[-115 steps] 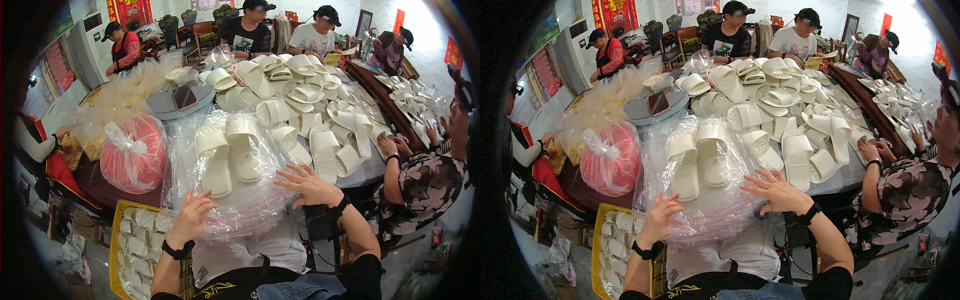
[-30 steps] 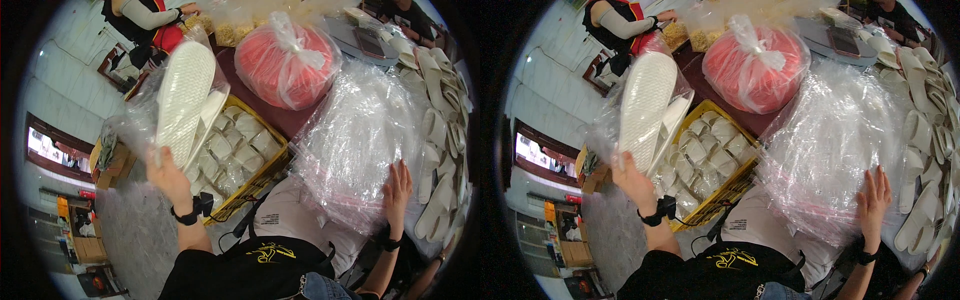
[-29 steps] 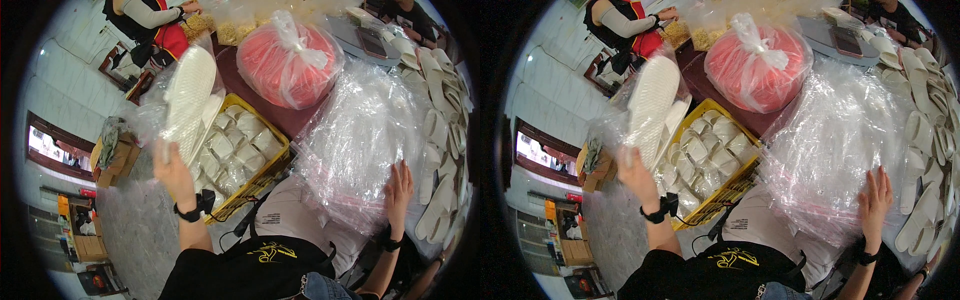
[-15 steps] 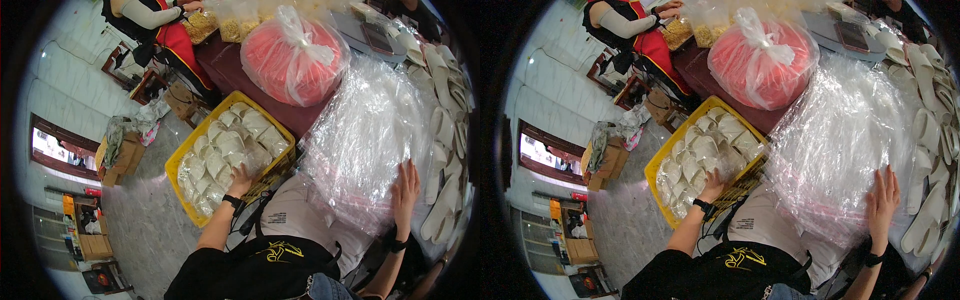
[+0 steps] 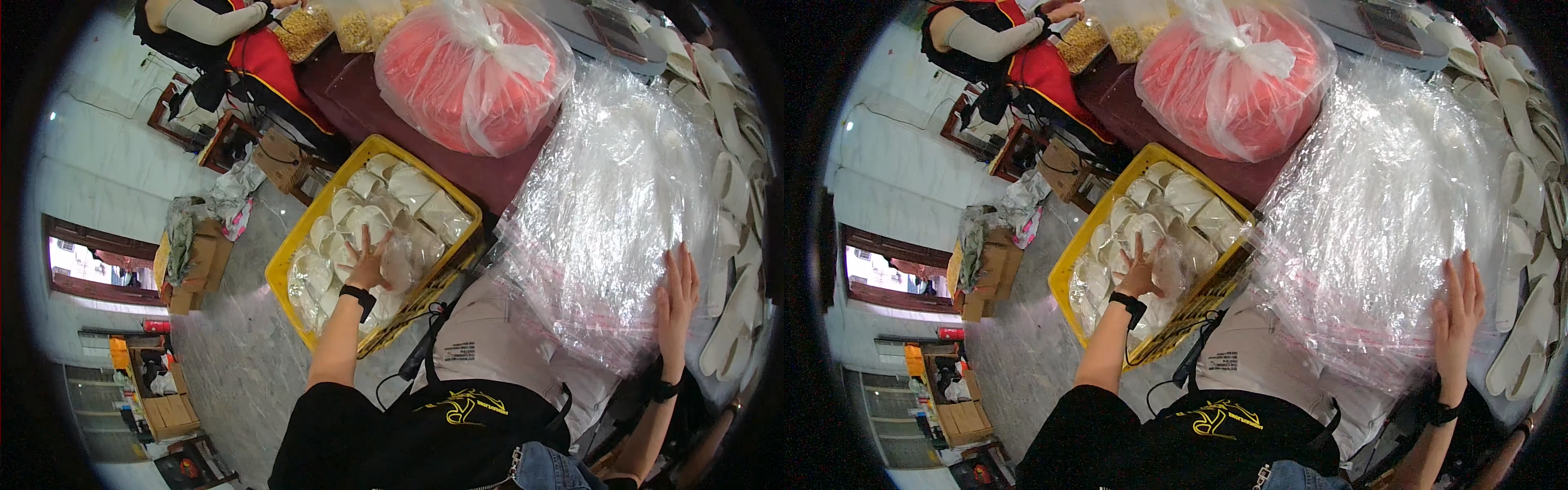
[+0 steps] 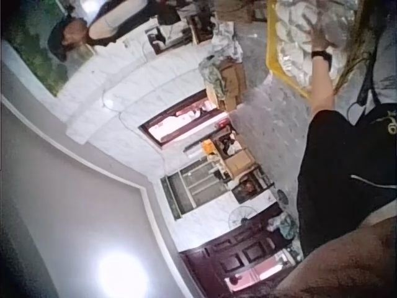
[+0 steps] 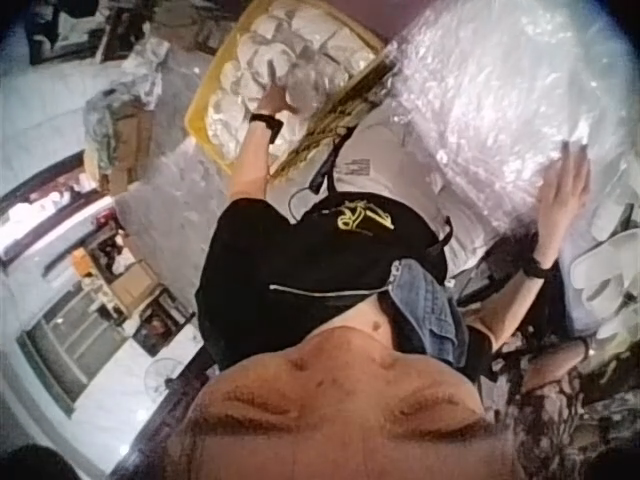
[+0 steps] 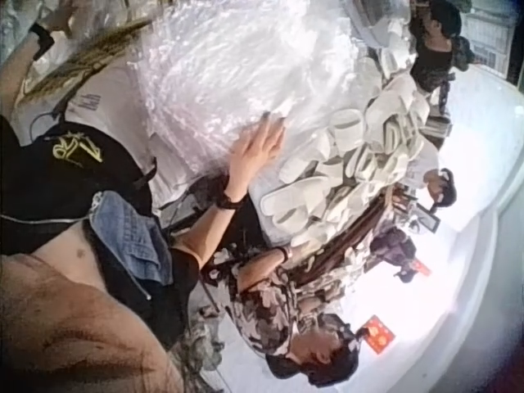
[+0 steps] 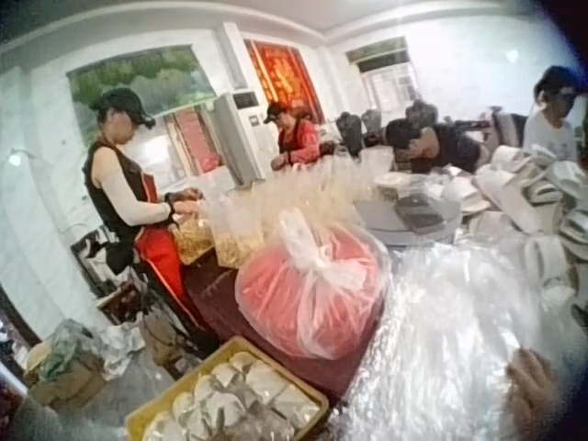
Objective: Packing finished white slippers into plastic bags and placing them in a yellow crate.
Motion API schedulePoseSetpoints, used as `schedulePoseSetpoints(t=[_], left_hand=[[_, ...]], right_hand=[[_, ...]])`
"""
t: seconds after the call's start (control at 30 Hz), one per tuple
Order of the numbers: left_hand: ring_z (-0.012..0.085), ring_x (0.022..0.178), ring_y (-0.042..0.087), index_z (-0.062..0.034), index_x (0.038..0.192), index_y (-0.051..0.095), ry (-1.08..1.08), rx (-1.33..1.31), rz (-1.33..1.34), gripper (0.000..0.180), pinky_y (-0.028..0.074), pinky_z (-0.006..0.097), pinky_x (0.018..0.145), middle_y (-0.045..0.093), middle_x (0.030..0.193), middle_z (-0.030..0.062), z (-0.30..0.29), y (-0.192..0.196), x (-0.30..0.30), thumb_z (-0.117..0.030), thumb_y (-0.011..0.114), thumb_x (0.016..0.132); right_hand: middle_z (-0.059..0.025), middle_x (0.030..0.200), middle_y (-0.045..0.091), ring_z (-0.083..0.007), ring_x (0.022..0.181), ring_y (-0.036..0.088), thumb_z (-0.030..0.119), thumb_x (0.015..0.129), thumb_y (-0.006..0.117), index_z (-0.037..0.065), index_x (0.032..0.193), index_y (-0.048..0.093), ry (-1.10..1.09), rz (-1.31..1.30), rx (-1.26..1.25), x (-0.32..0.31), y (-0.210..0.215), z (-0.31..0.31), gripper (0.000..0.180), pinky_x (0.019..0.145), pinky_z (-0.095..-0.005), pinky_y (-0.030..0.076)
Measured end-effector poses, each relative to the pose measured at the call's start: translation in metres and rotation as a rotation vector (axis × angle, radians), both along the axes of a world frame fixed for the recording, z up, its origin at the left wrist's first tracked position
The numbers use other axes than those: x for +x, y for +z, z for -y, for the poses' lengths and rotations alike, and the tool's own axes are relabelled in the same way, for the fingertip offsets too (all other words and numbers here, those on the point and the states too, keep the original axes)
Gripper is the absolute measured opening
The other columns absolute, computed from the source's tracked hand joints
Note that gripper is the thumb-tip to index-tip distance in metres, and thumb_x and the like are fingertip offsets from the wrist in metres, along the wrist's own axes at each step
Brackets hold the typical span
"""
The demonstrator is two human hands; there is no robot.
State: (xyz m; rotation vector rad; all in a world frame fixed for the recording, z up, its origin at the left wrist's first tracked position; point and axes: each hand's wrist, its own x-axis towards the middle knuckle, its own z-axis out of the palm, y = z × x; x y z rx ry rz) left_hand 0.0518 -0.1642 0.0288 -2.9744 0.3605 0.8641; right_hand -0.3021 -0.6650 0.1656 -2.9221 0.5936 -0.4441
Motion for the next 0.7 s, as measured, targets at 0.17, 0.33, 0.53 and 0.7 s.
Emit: schedulePoseSetpoints(t=[0.17,0.33,0.53,0.7], left_hand=[[0.0644,0.147,-0.003,-0.0565,0.157,0.010,0.005,-0.034,0.028,0.144,0.027,0.093,0.093,-0.023,0.170,0.0038,-0.011,-0.027,0.001,-0.018,0.100,0.051],[0.0626,0.148,-0.004,-0.0567,0.157,0.011,-0.025,0.128,0.033,0.140,0.026,0.092,0.096,-0.022,0.170,0.0020,0.008,-0.041,-0.005,-0.023,0.100,0.054],[0.0616,0.149,-0.006,-0.0582,0.157,0.012,-0.105,0.076,-0.022,0.140,0.023,0.095,0.092,-0.021,0.170,0.0045,0.014,-0.078,0.001,-0.040,0.100,0.049],[0.0476,0.154,-0.013,-0.0142,0.164,0.018,-0.276,-0.111,-0.025,0.139,-0.001,0.054,0.128,0.024,0.167,0.0203,-0.073,-0.062,0.036,-0.038,0.099,0.054]], right_hand=[[-0.0094,0.164,0.036,-0.0305,0.151,0.030,0.037,0.107,0.045,0.010,0.151,0.051,0.023,0.002,-0.018,0.001,-0.003,0.002,0.052,0.123,-0.0447,0.020],[-0.0095,0.164,0.038,-0.0316,0.151,0.029,0.031,0.106,0.045,0.013,0.150,0.052,-0.007,0.003,0.007,0.002,0.001,-0.004,0.048,0.123,-0.0462,0.021],[-0.0114,0.164,0.036,-0.0346,0.150,0.030,0.025,0.101,0.054,0.014,0.149,0.053,-0.117,-0.052,-0.005,-0.011,0.007,-0.009,0.049,0.121,-0.0487,0.023],[-0.0116,0.162,0.038,-0.0340,0.146,0.035,0.024,0.095,0.065,0.021,0.150,0.051,-0.029,0.015,-0.032,0.025,0.013,-0.031,0.057,0.116,-0.0505,0.028]])
